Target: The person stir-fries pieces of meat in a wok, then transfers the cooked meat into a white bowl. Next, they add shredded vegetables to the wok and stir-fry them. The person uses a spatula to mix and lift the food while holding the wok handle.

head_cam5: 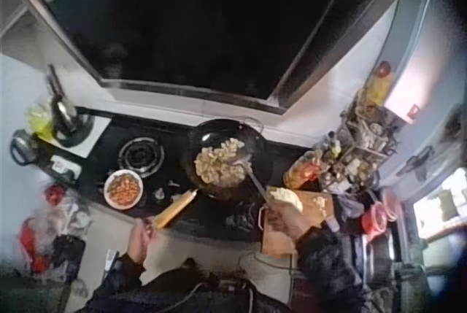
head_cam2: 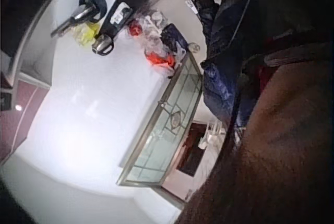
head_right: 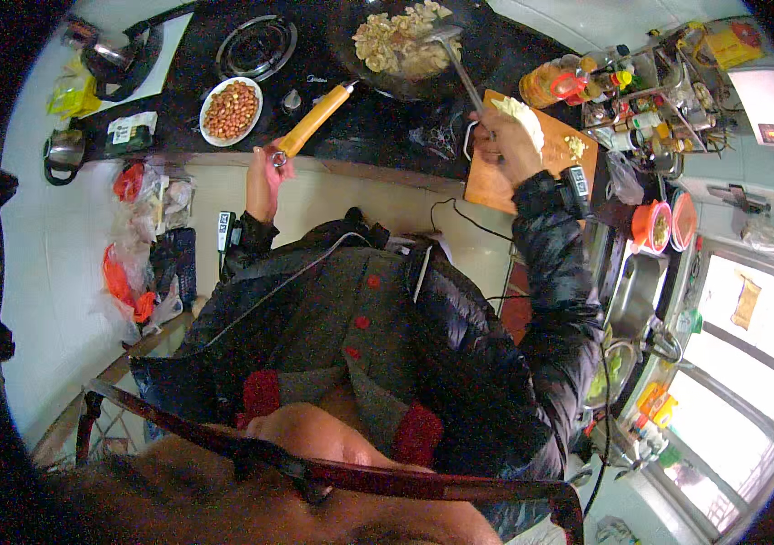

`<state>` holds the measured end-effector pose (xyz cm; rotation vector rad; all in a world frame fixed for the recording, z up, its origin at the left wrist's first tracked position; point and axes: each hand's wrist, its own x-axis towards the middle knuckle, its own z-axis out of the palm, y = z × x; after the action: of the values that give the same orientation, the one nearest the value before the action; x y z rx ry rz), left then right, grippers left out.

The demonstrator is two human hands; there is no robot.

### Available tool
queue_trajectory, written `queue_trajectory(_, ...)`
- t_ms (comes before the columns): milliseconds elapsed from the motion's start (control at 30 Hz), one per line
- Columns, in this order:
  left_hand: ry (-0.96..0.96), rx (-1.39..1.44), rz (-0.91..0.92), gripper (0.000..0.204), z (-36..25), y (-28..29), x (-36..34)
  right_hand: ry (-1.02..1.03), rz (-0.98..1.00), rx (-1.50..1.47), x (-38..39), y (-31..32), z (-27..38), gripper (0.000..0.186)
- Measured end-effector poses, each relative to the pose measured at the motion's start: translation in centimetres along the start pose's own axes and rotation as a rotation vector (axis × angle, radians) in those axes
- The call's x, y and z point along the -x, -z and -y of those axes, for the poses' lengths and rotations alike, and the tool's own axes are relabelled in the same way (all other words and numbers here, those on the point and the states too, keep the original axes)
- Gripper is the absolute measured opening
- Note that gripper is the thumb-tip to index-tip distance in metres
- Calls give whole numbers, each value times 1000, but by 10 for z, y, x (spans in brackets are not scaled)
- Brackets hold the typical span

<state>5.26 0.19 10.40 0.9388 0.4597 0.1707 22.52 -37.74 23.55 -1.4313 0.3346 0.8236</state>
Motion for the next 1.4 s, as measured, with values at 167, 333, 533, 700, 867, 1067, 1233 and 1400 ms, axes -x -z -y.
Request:
queue_trajectory(167,-85,-611,123,39,-15,-19,-13,200,-89,855,33,13,69,7)
queue_trajectory(333,-93,-643,165,35,-18,-24,-15,662,43,1340,17,4,126,14)
queue_trajectory(533,-100,-574,183,36,-16,-24,-15,374,79,1552,-26,-55,136,14)
queue_trajectory(700,-132,-635,219,37,-15,-22,-17,544,-89,1416,-24,-47,139,29)
queue_trajectory(867,-158,-610,221,37,-12,-22,-18,456,-179,1862,15,-19,171,23)
queue_trajectory(1067,-182,-621,225,38,-9,-21,-17,638,-495,1988,-19,-63,122,37)
queue_trajectory(1233,-234,-651,257,39,-7,-18,-19,696,-397,1982,-2,-28,136,37)
queue_trajectory(1400,-187,-620,241,39,-3,-17,-20,446,-61,1920,11,-8,134,29)
